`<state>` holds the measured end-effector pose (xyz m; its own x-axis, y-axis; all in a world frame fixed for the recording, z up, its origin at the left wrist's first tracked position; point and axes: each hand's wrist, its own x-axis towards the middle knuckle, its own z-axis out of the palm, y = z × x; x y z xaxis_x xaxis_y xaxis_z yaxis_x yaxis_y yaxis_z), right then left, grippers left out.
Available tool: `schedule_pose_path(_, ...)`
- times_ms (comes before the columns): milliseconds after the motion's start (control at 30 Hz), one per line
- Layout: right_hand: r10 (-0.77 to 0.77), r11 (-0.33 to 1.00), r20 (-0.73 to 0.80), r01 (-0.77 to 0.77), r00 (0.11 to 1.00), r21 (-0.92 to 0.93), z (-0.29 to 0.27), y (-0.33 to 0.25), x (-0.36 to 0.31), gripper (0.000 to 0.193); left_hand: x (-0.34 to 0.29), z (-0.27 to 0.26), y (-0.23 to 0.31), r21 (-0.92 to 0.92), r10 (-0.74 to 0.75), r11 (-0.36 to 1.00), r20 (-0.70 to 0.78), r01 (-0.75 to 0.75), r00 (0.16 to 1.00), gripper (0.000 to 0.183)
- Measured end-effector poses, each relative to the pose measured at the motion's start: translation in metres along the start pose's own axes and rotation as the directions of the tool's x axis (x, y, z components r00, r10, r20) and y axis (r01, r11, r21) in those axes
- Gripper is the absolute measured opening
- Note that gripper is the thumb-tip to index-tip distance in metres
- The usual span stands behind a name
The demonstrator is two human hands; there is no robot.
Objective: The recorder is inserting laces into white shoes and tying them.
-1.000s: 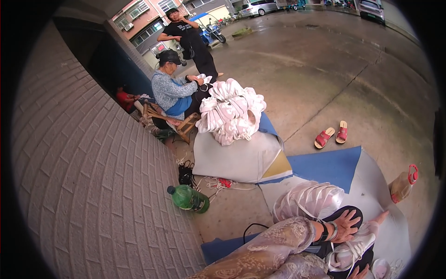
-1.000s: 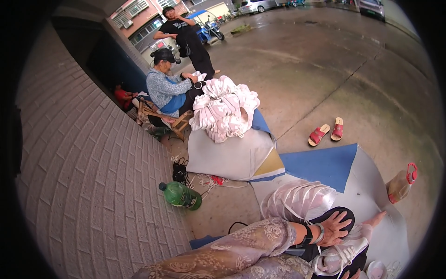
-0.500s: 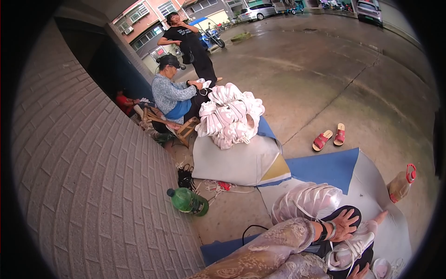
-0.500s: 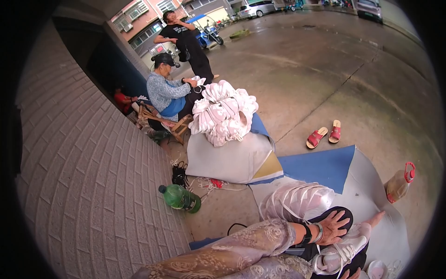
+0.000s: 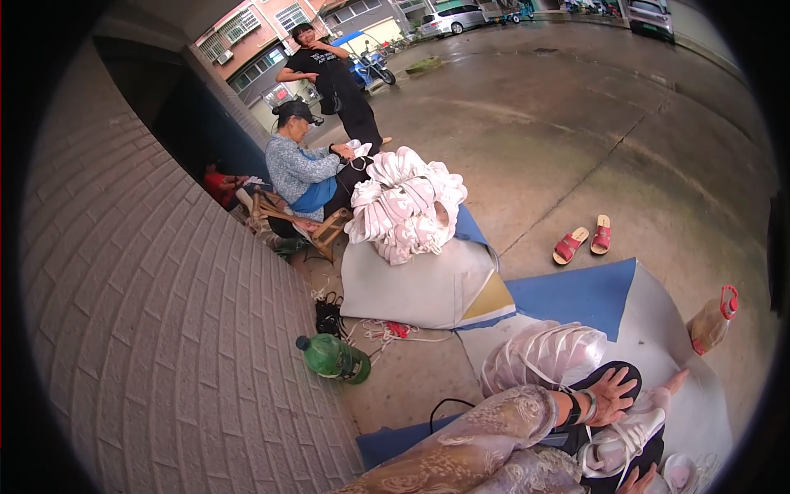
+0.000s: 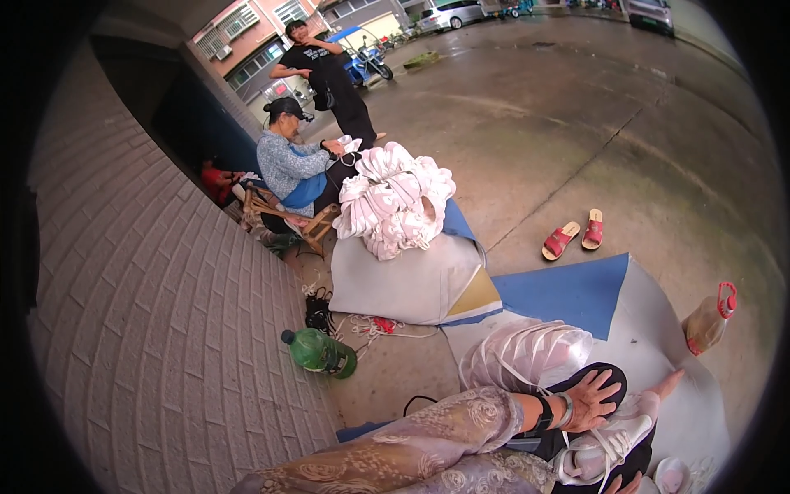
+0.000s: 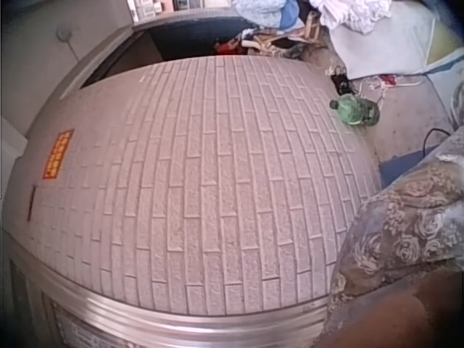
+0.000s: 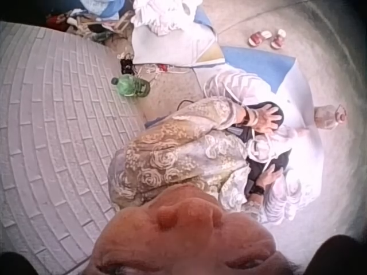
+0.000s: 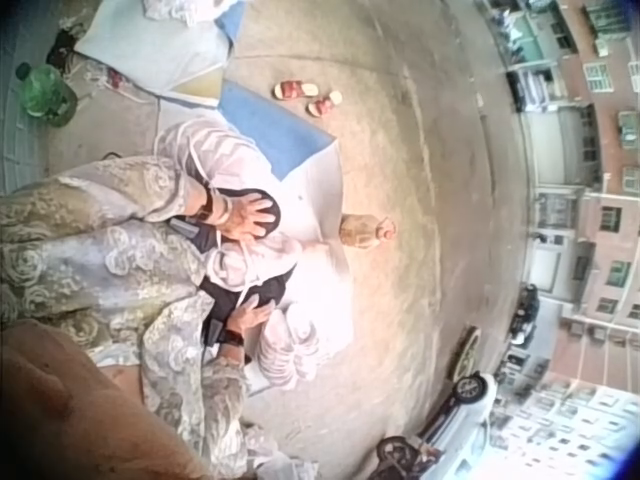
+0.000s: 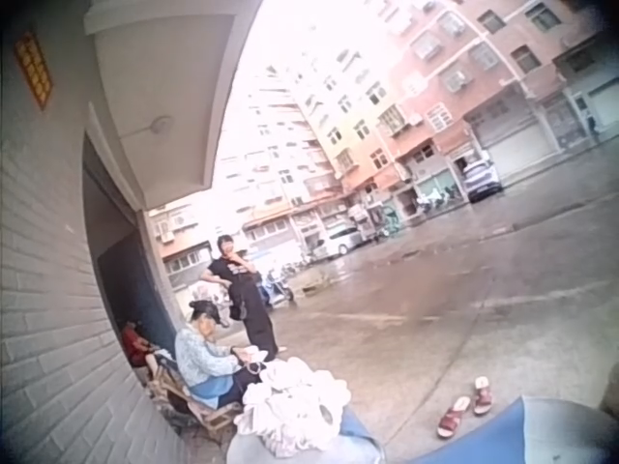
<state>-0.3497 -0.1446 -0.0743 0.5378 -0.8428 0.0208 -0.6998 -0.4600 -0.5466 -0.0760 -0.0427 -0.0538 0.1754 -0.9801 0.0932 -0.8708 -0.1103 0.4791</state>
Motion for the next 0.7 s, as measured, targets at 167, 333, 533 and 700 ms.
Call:
schedule_pose_path(167,0.002,1.000,-0.006,-0.001,1.000,0.030,0.006,0.012,0.002,0.059,0.001,-0.001,-0.001,-0.013,0.017,1.000,-0.022,-0.017,1.000,0.037)
schedule_pose_path(333,0.028,0.998,0.014,-0.029,1.000,0.058,0.005,0.012,0.002,0.060,0.000,0.004,-0.001,-0.003,0.017,1.000,-0.036,-0.017,0.999,0.037)
schedule_pose_path(533,-0.014,1.000,-0.097,0.011,0.995,-0.024,0.007,0.017,-0.005,0.051,0.000,0.008,0.003,0.048,0.071,0.997,-0.088,-0.067,0.994,0.035)
schedule_pose_path(700,0.096,0.979,-0.024,-0.090,0.995,0.185,0.021,0.025,0.003,0.052,0.003,-0.023,0.002,0.203,0.189,0.968,-0.186,-0.151,0.964,0.018)
